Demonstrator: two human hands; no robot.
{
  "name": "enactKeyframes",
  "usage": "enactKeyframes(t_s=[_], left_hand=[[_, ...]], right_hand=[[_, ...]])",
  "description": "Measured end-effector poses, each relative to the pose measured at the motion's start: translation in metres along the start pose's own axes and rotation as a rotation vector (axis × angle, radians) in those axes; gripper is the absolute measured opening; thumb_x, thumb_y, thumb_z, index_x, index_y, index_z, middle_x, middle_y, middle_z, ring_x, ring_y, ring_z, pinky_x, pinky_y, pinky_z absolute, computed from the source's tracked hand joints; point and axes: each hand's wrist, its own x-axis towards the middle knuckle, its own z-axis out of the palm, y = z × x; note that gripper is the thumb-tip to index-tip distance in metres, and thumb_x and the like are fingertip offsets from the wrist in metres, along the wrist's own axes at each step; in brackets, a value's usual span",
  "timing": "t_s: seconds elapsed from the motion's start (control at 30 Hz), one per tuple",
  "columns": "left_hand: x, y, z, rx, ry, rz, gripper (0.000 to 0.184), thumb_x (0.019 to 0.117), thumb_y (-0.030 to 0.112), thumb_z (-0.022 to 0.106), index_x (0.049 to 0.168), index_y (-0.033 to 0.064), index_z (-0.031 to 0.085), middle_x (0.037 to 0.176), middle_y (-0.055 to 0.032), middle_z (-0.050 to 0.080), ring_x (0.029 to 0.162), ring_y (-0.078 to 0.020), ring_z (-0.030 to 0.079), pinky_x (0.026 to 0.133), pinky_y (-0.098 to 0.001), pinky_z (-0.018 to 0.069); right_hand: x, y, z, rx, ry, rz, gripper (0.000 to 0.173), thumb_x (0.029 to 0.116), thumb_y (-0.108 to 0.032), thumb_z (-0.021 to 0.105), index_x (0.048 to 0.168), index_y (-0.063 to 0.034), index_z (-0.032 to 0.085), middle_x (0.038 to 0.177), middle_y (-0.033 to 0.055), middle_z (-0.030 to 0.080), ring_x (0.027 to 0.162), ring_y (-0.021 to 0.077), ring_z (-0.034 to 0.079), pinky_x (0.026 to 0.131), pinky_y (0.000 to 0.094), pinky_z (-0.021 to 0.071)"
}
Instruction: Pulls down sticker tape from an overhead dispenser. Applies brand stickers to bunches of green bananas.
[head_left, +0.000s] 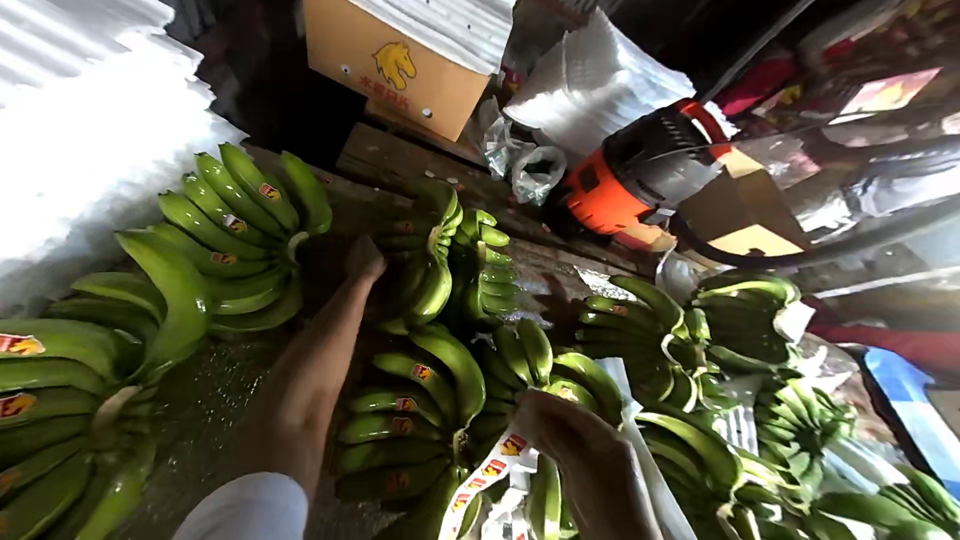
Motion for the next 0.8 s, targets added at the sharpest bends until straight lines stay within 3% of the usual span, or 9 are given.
enactKeyframes(t_s=[0.1,0.2,0.27,0.33,0.43,0.57,0.7,0.77,0.8], left_hand=[[-0.064,0.013,-0.009,-0.264,-0.068,0.411,0.029,0.0917,0.009,0.074,0.117,-0.0010,0.066,0.112,-0.0224,0.068,0.100,-0.0355,0.068,0.088,-0.0544,0.0562],[-0.154,0.018,-0.008,-0.310,-0.394,0.961,0.015,0.0915,0.014,0.073,0.103,0.0051,0.076,0.110,-0.0068,0.072,0.107,-0.0160,0.067,0.099,-0.0374,0.0535],[-0.197,0.017,0.003,-0.150,-0.412,1.259,0.014,0.0921,0.015,0.072,0.104,0.0106,0.079,0.113,-0.0063,0.074,0.112,-0.0234,0.066,0.101,-0.0483,0.0471],[-0.219,0.015,0.013,0.031,-0.218,1.427,0.011,0.0897,0.010,0.070,0.095,0.0149,0.078,0.101,-0.0048,0.074,0.100,-0.0252,0.069,0.095,-0.0505,0.0496],[-0.235,0.014,0.011,0.166,-0.087,1.443,0.009,0.0896,0.008,0.068,0.090,0.0147,0.074,0.094,-0.0041,0.071,0.096,-0.0248,0.068,0.098,-0.0500,0.0483],[-0.246,0.006,0.007,0.188,-0.059,1.438,0.015,0.0962,0.007,0.062,0.098,0.0157,0.074,0.103,-0.0042,0.071,0.100,-0.0241,0.068,0.103,-0.0494,0.0473],[-0.244,-0.007,0.010,0.094,-0.035,1.498,0.014,0.0968,0.009,0.062,0.092,0.0152,0.073,0.105,-0.0049,0.072,0.105,-0.0246,0.068,0.103,-0.0453,0.0492],[-0.231,-0.011,0.004,-0.131,-0.104,1.323,0.013,0.0980,0.012,0.063,0.094,0.0074,0.074,0.109,-0.0105,0.072,0.111,-0.0257,0.067,0.101,-0.0428,0.0509],[-0.218,-0.011,-0.003,-0.286,-0.154,1.112,0.013,0.0970,0.010,0.064,0.095,0.0006,0.073,0.109,-0.0126,0.072,0.110,-0.0223,0.066,0.100,-0.0382,0.0520]], right_hand=[[0.006,0.014,-0.002,-0.014,0.100,0.065,0.024,0.0975,-0.001,0.058,0.117,0.0017,0.071,0.105,0.0064,0.075,0.088,0.0121,0.073,0.076,0.0290,0.0635],[0.008,0.015,0.001,0.021,0.136,0.161,0.026,0.0984,0.000,0.056,0.122,0.0024,0.067,0.106,0.0075,0.073,0.086,0.0128,0.073,0.072,0.0296,0.0635],[0.004,0.015,0.003,0.045,0.133,0.182,0.027,0.0970,0.002,0.057,0.122,0.0031,0.067,0.103,0.0084,0.074,0.082,0.0127,0.072,0.070,0.0288,0.0626],[-0.003,0.014,0.006,0.055,0.112,0.162,0.027,0.0961,0.002,0.058,0.121,0.0039,0.067,0.099,0.0068,0.073,0.078,0.0105,0.071,0.068,0.0261,0.0615],[-0.013,0.013,0.011,0.106,0.094,0.150,0.027,0.0960,0.002,0.058,0.121,0.0048,0.068,0.097,0.0065,0.075,0.079,0.0104,0.072,0.071,0.0258,0.0622],[-0.018,0.015,0.013,0.173,0.094,0.200,0.028,0.0977,0.004,0.053,0.122,0.0061,0.066,0.100,0.0082,0.074,0.082,0.0120,0.073,0.075,0.0276,0.0630],[-0.018,0.018,0.015,0.154,0.097,0.196,0.028,0.0960,0.004,0.057,0.123,0.0058,0.066,0.099,0.0066,0.074,0.080,0.0107,0.072,0.074,0.0268,0.0620],[-0.014,0.024,0.010,0.098,0.120,0.148,0.029,0.0944,0.005,0.059,0.122,0.0055,0.066,0.101,0.0075,0.074,0.083,0.0116,0.072,0.074,0.0280,0.0624],[-0.012,0.028,0.005,0.039,0.131,0.122,0.030,0.0943,0.004,0.059,0.123,0.0050,0.066,0.102,0.0080,0.074,0.084,0.0115,0.072,0.074,0.0283,0.0625]])
